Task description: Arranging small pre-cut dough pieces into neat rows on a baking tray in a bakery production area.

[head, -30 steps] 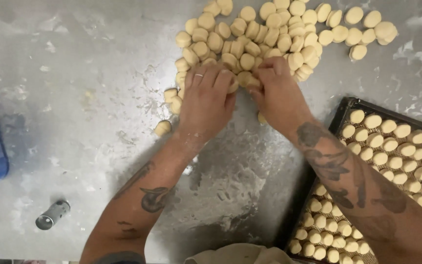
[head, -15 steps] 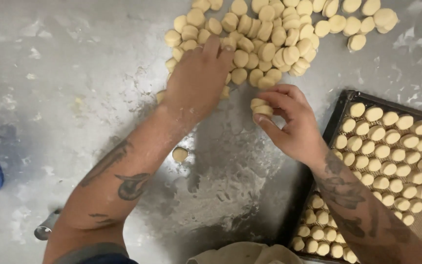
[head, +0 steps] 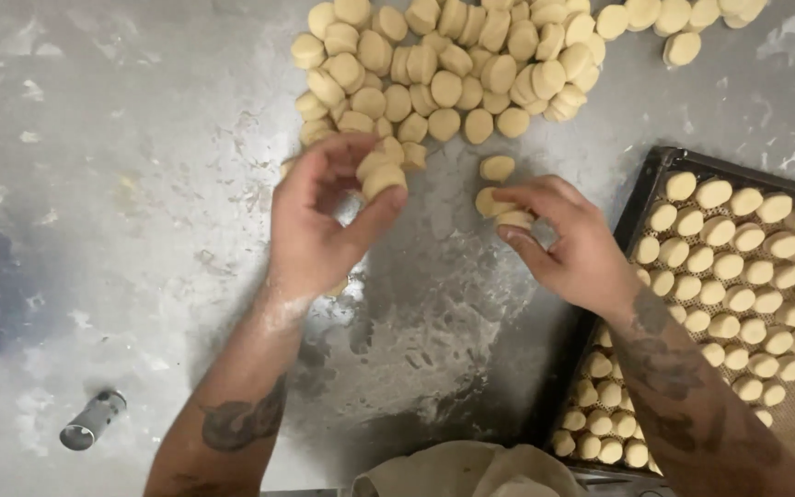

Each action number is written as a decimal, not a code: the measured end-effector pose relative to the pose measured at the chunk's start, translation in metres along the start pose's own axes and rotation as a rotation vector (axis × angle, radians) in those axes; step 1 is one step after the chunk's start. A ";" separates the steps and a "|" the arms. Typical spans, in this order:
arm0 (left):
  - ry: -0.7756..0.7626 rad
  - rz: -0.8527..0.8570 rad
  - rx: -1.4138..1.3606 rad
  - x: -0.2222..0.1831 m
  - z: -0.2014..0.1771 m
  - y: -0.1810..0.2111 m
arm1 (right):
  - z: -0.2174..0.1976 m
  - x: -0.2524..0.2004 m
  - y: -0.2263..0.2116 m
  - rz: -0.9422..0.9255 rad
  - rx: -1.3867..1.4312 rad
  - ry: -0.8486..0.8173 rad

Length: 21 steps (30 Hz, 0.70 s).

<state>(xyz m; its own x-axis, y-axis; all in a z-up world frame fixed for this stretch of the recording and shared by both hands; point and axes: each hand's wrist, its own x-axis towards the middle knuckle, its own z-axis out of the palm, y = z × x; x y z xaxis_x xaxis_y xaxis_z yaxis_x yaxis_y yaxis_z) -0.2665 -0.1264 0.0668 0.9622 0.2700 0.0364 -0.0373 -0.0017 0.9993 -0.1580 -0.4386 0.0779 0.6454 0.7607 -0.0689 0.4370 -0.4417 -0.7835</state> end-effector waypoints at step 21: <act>-0.091 0.401 1.085 0.055 0.071 -0.051 | -0.020 0.024 -0.027 0.503 0.535 0.136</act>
<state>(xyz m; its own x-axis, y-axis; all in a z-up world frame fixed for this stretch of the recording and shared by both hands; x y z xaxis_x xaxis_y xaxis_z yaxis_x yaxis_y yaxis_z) -0.1921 -0.1799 0.0188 0.9512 -0.0076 0.3085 -0.1357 -0.9081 0.3961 -0.1414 -0.4182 0.1099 0.7741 0.4471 -0.4483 -0.2735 -0.4024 -0.8736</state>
